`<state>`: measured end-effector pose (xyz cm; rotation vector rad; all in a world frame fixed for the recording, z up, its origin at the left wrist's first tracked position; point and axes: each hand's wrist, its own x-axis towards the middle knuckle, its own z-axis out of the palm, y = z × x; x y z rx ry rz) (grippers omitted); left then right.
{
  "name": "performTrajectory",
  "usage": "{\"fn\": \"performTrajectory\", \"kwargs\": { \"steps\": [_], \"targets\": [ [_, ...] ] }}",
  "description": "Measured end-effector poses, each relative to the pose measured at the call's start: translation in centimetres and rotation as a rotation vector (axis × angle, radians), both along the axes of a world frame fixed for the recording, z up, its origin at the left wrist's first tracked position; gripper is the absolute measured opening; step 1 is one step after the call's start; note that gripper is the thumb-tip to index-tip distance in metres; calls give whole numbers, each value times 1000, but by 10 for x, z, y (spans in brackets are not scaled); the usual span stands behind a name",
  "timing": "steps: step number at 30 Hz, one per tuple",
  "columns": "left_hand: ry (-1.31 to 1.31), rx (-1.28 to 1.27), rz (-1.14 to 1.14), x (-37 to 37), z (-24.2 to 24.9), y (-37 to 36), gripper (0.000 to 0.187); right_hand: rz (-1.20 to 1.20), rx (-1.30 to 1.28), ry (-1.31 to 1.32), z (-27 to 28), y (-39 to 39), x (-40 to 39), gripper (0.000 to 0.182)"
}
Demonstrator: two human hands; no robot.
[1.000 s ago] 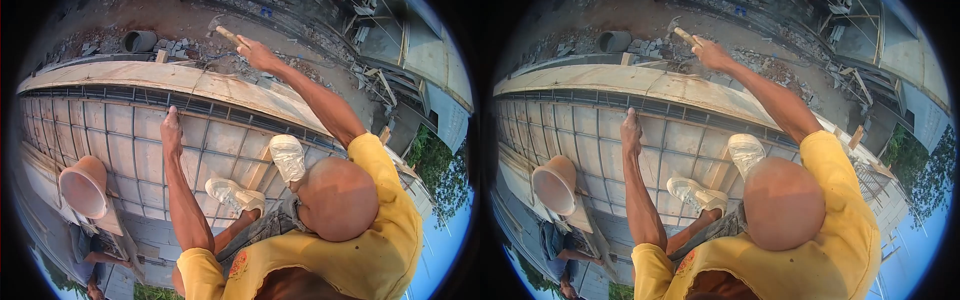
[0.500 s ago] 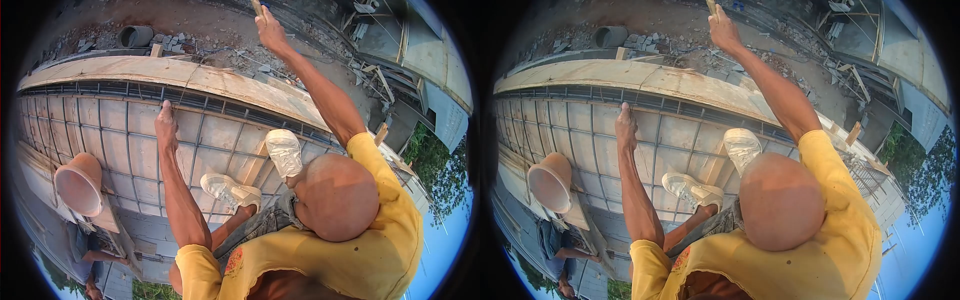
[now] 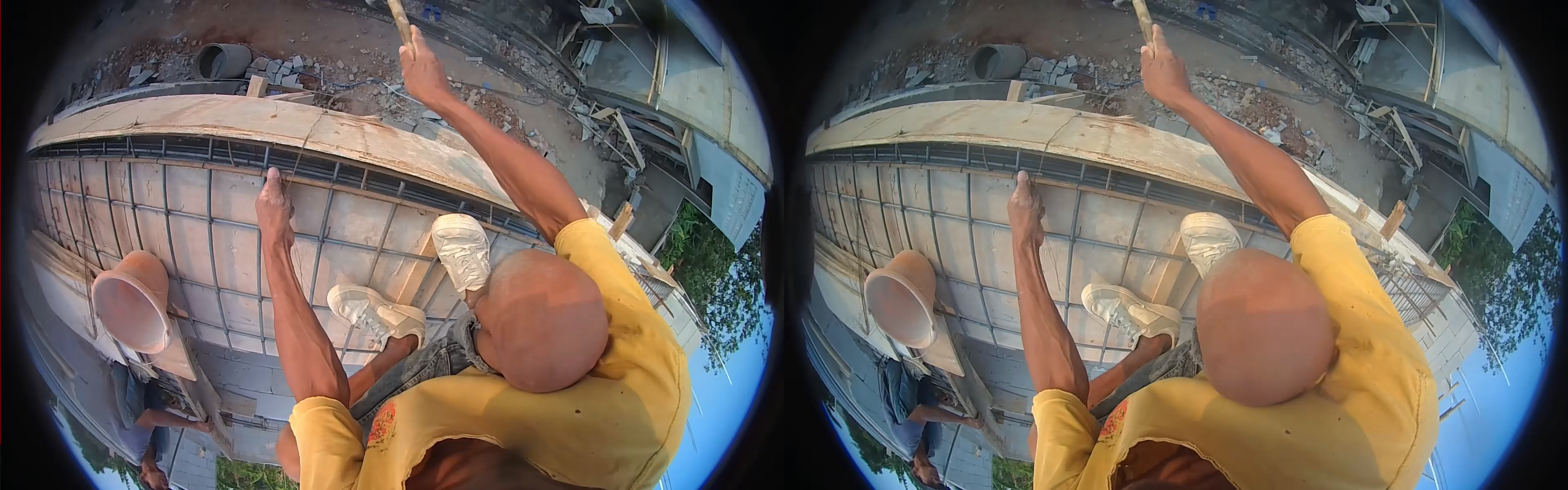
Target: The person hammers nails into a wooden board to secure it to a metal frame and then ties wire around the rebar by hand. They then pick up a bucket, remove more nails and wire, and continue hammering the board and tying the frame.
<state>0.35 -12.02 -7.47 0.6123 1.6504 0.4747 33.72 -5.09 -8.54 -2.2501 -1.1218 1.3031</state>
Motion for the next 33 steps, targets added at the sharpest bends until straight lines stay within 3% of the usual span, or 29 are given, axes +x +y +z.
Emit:
{"fn": "performTrajectory", "kwargs": {
  "steps": [1,3,6,7,9,12,13,15,18,20,24,29,33],
  "targets": [
    [10,12,25,-1,-5,-1,47,256,-163,-14,-20,-19,-8,62],
    [41,-29,-49,-3,3,7,47,592,-219,108,-41,-46,-27,63],
    [11,-24,-63,-9,-13,6,47,505,-111,156,-45,-25,20,62],
    [7,-30,-58,-9,-5,3,47,330,-169,135,-17,-14,22,61],
    [31,5,-3,-1,-5,0,48,-70,201,-36,-28,-1,25,61],
    [-2,-10,21,1,-1,0,47,-161,13,-5,-2,-14,0,63],
    [-4,-17,23,5,-1,3,47,270,-93,17,-55,-38,-3,65],
    [7,-49,-6,1,1,2,45,557,-305,171,-34,-47,-20,60],
    [19,-65,-42,-4,-1,4,45,520,-103,103,-53,-26,28,59],
    [19,-43,2,-3,2,-5,46,147,-80,41,-22,-4,34,63],
    [-18,-5,38,2,-3,-1,45,246,-103,32,-41,-34,-15,62],
    [22,-48,-28,-6,1,5,48,399,-128,155,-35,-9,10,62],
    [-35,-23,12,-2,-7,-1,45,-61,26,51,-12,3,15,63]
  ]
}}
